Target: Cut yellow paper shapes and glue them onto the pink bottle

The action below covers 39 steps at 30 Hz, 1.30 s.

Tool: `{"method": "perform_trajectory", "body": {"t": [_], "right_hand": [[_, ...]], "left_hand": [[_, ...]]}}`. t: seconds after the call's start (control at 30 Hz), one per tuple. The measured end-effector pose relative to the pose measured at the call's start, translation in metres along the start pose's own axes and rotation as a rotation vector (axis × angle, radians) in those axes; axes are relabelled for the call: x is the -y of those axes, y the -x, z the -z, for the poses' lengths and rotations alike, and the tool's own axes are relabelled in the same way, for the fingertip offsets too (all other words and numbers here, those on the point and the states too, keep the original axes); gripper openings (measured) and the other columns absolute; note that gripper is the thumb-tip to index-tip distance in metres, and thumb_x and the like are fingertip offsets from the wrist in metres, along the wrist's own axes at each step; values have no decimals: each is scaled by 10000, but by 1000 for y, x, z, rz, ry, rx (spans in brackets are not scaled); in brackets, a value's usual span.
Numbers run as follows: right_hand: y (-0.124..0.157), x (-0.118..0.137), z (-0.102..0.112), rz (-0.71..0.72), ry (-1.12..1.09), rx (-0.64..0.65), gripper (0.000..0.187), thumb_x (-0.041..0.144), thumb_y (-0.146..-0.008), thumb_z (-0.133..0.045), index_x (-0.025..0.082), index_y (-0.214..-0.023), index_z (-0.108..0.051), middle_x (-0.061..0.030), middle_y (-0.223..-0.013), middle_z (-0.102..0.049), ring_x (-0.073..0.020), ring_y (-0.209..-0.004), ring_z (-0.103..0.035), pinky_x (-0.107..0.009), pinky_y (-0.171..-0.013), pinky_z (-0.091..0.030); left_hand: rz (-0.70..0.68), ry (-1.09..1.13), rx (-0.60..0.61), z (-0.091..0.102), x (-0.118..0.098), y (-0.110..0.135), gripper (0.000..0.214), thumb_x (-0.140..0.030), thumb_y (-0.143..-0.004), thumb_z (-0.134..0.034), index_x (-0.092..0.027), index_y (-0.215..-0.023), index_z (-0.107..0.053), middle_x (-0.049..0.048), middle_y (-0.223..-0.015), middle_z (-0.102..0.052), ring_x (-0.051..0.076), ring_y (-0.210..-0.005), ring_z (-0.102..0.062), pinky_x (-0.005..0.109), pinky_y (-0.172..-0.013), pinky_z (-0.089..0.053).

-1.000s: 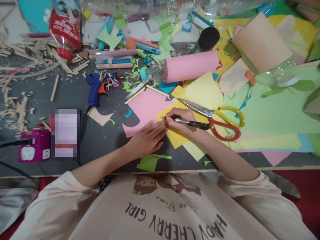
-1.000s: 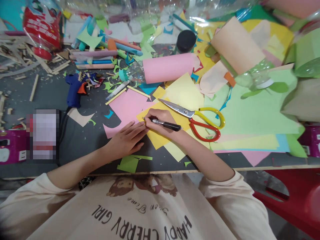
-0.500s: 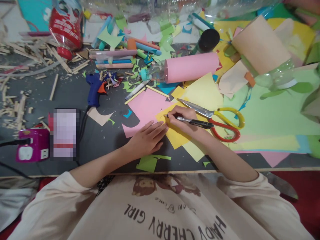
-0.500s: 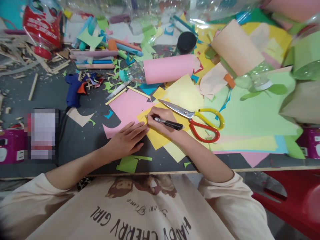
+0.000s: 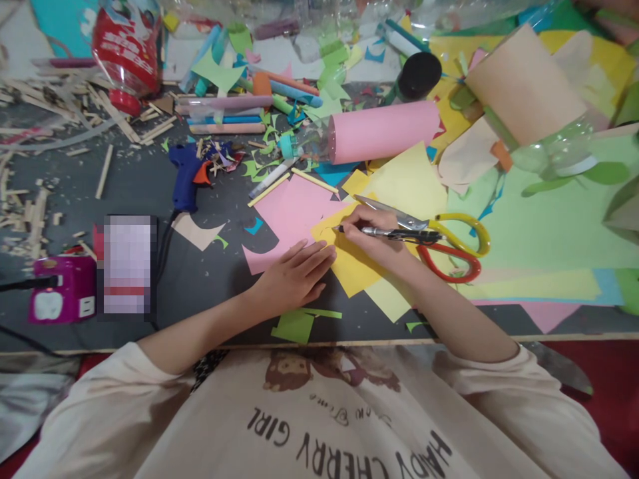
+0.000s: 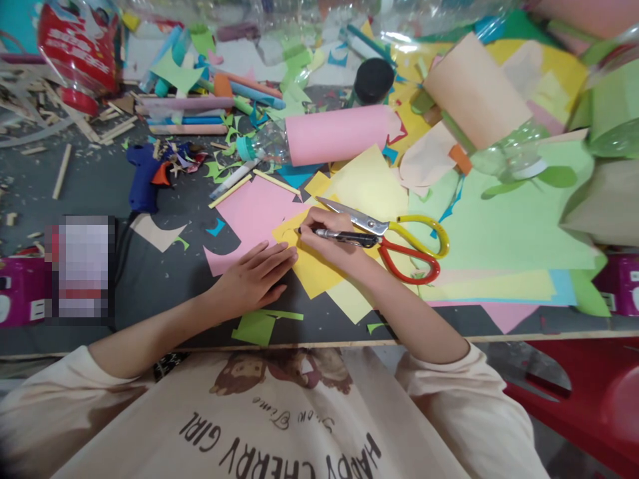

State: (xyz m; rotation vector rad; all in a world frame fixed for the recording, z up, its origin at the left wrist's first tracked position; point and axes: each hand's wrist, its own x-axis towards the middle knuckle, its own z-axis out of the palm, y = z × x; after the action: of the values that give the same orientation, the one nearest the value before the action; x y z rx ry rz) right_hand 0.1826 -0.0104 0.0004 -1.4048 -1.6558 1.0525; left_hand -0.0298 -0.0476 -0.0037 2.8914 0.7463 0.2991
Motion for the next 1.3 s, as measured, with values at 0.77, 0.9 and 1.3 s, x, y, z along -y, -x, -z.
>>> {"method": "perform_trajectory", "body": {"t": [0.77,0.9,1.3], "right_hand": [[-4,-4,7,-23,42,13,178,203,-705,-543,216,-558,-444,27,-589,-499,-122,-578,-431,-284,-566,-340],[-6,-3,8,-5,28,56,163,237,-717,-534,217,-573,-458,26,-584,-515,-126,-585,-445,-282,-563,-337],[-7,-2,12,4,58,89,178,161,-701,-541,223,-560,-451,48,-554,-496,-113,-552,-427,-272,-541,-334]], "left_hand": [[9,12,21,-1,1,1,444,-221,-964,-446,-35,-1362,-509,165,-1338,-637,263,-1329,-543,436,-1150,-428],[18,44,57,-1,1,1,466,-209,-955,-463,-35,-1387,-486,175,-1359,-618,267,-1365,-505,442,-1174,-397],[24,58,83,2,1,-1,449,-208,-963,-446,-51,-1380,-497,169,-1364,-619,264,-1372,-503,443,-1176,-399]]}}
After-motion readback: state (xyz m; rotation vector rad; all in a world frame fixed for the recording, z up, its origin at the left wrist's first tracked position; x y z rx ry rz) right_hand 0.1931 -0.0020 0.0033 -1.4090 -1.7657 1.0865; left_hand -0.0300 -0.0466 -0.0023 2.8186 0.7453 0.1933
